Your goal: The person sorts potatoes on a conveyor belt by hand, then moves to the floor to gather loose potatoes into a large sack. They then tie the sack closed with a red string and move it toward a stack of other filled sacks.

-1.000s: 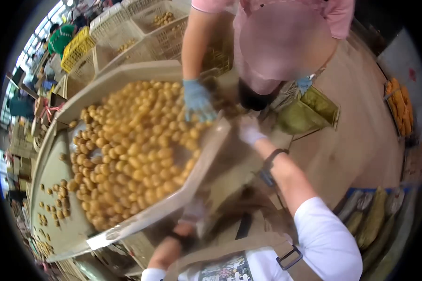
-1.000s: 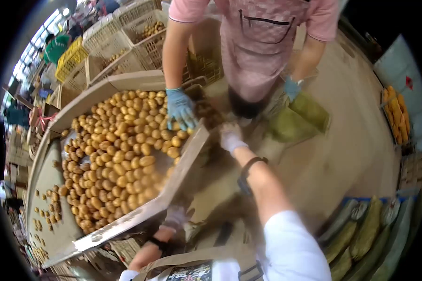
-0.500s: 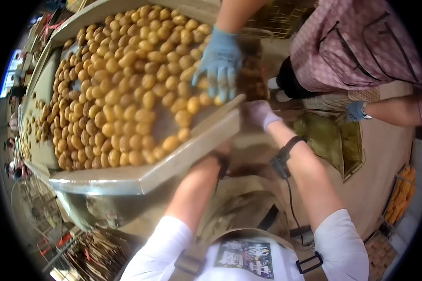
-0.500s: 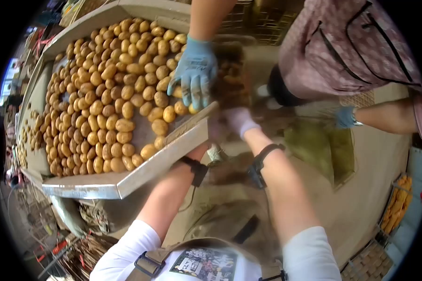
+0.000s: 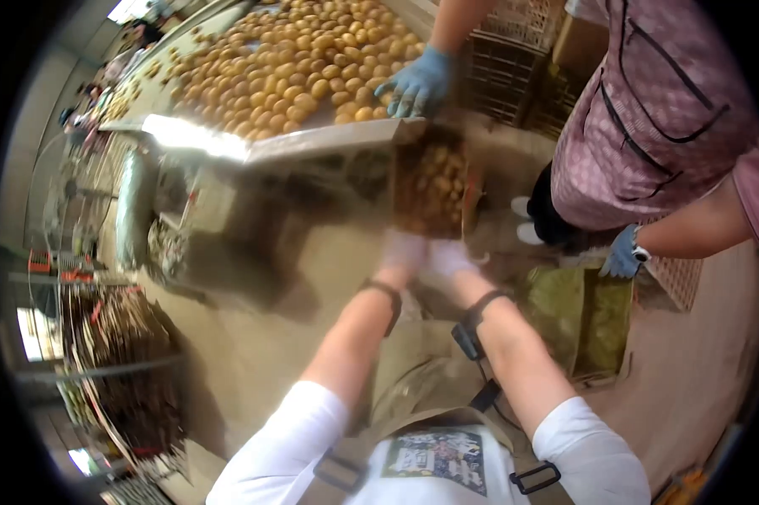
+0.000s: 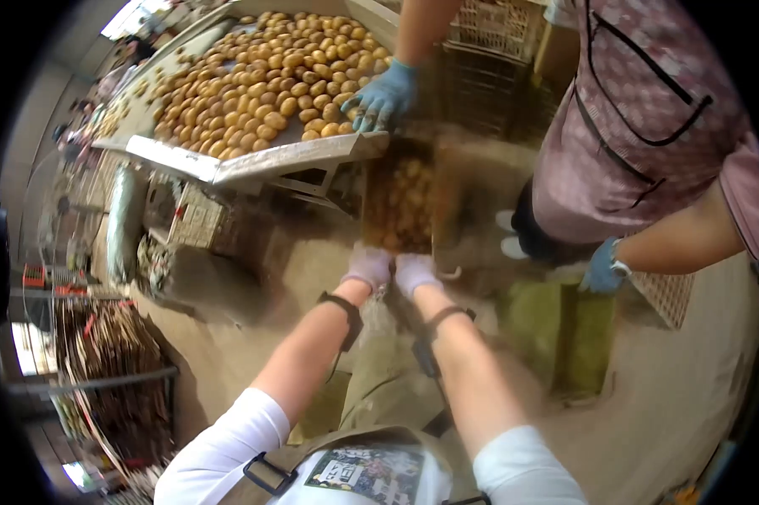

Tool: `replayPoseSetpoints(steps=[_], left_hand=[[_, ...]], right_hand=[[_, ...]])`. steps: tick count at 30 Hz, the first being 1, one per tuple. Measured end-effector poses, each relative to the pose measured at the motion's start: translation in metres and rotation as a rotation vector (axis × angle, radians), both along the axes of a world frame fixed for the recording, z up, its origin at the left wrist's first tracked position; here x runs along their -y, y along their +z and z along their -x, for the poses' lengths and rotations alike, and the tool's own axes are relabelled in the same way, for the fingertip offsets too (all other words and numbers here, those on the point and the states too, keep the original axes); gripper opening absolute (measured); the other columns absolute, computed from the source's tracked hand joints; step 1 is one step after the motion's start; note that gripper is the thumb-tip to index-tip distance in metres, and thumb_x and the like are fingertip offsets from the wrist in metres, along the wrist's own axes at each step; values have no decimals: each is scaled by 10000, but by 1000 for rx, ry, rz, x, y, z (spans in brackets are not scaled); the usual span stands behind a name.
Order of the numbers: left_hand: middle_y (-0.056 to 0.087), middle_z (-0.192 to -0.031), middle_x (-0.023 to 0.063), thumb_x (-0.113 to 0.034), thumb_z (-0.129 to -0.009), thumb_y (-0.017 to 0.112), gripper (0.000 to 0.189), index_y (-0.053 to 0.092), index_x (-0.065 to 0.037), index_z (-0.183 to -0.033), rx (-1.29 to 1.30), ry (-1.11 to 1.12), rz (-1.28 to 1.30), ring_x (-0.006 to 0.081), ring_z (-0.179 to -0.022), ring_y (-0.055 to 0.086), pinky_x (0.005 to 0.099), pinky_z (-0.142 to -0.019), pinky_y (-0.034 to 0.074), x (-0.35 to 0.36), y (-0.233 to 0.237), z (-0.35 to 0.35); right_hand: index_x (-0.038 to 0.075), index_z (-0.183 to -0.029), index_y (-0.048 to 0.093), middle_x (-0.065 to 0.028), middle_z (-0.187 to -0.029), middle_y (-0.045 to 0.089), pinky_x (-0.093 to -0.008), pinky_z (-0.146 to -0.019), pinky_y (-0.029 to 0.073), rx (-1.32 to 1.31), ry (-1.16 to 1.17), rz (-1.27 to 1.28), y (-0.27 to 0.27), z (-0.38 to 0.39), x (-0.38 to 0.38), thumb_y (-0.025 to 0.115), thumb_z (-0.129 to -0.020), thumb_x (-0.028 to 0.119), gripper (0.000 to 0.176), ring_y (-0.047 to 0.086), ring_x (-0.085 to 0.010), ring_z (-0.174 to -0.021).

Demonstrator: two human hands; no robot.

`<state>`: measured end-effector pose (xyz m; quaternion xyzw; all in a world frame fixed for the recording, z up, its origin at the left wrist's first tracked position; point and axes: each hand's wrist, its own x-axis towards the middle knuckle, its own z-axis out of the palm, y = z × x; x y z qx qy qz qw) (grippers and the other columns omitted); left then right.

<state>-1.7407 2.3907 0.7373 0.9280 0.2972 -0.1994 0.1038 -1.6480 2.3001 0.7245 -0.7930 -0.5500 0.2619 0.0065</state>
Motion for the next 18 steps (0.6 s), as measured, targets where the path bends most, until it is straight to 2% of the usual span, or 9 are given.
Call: replayPoseSetpoints(steps=[1, 4, 6, 7, 8, 11, 15, 16, 18], left_hand=[[713, -1060, 141, -306, -831, 616, 253, 751, -146, -973, -55, 40, 68, 316, -989, 675, 433, -868, 511, 32, -17, 12], [716, -1076, 112, -333, -847, 601, 282, 747, -168, -1022, -29, 195, 264, 298, -1009, 678, 418, -860, 516, 139, 18, 22], [704, -1124, 122, -345, -858, 591, 315, 734, -173, -1081, -99, 195, 307, 286, -1050, 670, 405, -882, 512, 199, 7, 26], [705, -1128, 119, -351, -853, 602, 323, 732, -169, -1086, -105, 192, 287, 285, -1057, 669, 404, -880, 514, 223, 25, 25], [706, -1133, 116, -358, -847, 613, 332, 731, -165, -1090, -111, 199, 266, 283, -1063, 669, 403, -879, 516, 235, 41, 23], [715, -1105, 114, -389, -807, 664, 340, 750, -154, -1036, -106, 299, 338, 278, -1045, 678, 410, -856, 529, 271, 29, 48], [731, -969, 146, -372, -777, 686, 338, 755, -110, -980, -6, 471, 286, 319, -920, 701, 434, -815, 547, 299, 36, 90], [731, -987, 144, -351, -786, 675, 334, 752, -93, -983, 20, 586, 397, 313, -941, 702, 427, -810, 549, 315, 18, 95], [731, -1003, 139, -325, -831, 632, 306, 750, -97, -997, 45, 656, 364, 308, -952, 706, 427, -797, 552, 310, 32, 98]], right_hand=[[97, -1022, 737, -158, -1060, 717, -444, -825, 538, -1, 55, 39, 1, 4, 28, 487, -900, 213, 301, 697, -314, -953], [130, -1008, 745, -143, -1046, 722, -429, -798, 538, -19, 181, 21, 3, 0, 121, 543, -877, 270, 279, 702, -290, -931], [134, -1030, 730, -171, -1034, 709, -494, -836, 523, -47, 266, 236, 16, -4, 171, 499, -889, 372, 360, 680, -340, -978], [138, -1010, 732, -172, -1035, 708, -492, -837, 522, -49, 272, 186, 16, -3, 198, 505, -885, 375, 351, 679, -343, -979], [143, -989, 735, -174, -1036, 707, -490, -838, 522, -53, 289, 135, 16, -8, 208, 510, -881, 378, 343, 678, -346, -980], [143, -959, 737, -174, -1013, 708, -489, -856, 516, -176, 287, 118, 37, 22, 248, 519, -876, 371, 326, 678, -350, -959], [135, -926, 732, -166, -952, 710, -484, -779, 517, -77, 505, -31, -13, 39, 267, 550, -854, 349, 290, 680, -344, -897], [132, -913, 731, -156, -915, 714, -481, -741, 518, -37, 628, 9, -24, 36, 281, 564, -842, 338, 275, 683, -342, -862], [113, -840, 726, -181, -859, 705, -467, -694, 506, 32, 657, -148, -32, 39, 274, 589, -825, 351, 275, 675, -364, -819]])
